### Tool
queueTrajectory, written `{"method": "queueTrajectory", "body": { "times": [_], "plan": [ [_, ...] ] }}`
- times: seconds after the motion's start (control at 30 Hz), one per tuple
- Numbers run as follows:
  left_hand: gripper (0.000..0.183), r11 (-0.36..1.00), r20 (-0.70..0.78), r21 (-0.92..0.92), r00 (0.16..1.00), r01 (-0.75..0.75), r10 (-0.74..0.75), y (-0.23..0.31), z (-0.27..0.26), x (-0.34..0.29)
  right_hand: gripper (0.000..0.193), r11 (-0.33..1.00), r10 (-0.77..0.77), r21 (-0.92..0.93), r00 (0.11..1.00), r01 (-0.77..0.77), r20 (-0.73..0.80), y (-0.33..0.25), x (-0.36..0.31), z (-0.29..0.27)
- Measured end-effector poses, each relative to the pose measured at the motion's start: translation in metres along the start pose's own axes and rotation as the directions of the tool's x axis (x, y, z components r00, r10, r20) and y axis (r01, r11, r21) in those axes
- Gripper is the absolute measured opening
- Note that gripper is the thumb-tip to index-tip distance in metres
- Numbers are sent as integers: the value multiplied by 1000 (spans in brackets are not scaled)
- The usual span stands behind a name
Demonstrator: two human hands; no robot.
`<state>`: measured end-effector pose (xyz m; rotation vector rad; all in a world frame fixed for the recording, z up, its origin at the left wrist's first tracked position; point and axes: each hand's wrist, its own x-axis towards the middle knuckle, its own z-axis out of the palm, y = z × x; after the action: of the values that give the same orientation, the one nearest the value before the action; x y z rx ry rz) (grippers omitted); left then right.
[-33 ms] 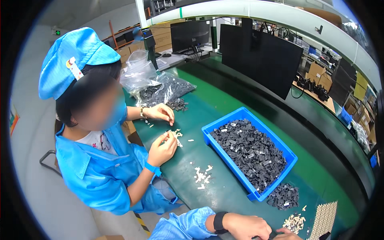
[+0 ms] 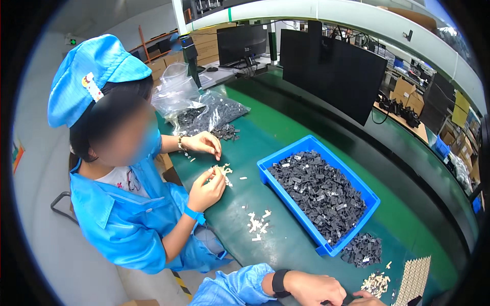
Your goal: Sorting small plastic components on a table and placing them into a transparent plastic bag.
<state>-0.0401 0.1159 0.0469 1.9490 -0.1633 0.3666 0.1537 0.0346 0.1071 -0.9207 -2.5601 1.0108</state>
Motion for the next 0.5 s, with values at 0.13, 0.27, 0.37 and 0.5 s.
{"method": "queueTrajectory", "body": {
  "times": [0.13,0.27,0.37,0.5],
  "plan": [
    [12,992,7,-93,997,-82,83,-5,-5,-2,6,1000,2,14,1000,-2,13,6,0,0],
    [12,979,21,-160,991,-128,133,-6,-12,-6,5,999,10,45,1000,-11,20,7,2,-4],
    [14,972,-4,-185,989,-144,146,-7,-13,-8,5,996,-13,93,999,9,40,4,5,-9],
    [17,982,-11,-152,994,-111,111,-6,-12,-8,5,996,-10,87,999,7,36,2,8,-10]
  ]
}}
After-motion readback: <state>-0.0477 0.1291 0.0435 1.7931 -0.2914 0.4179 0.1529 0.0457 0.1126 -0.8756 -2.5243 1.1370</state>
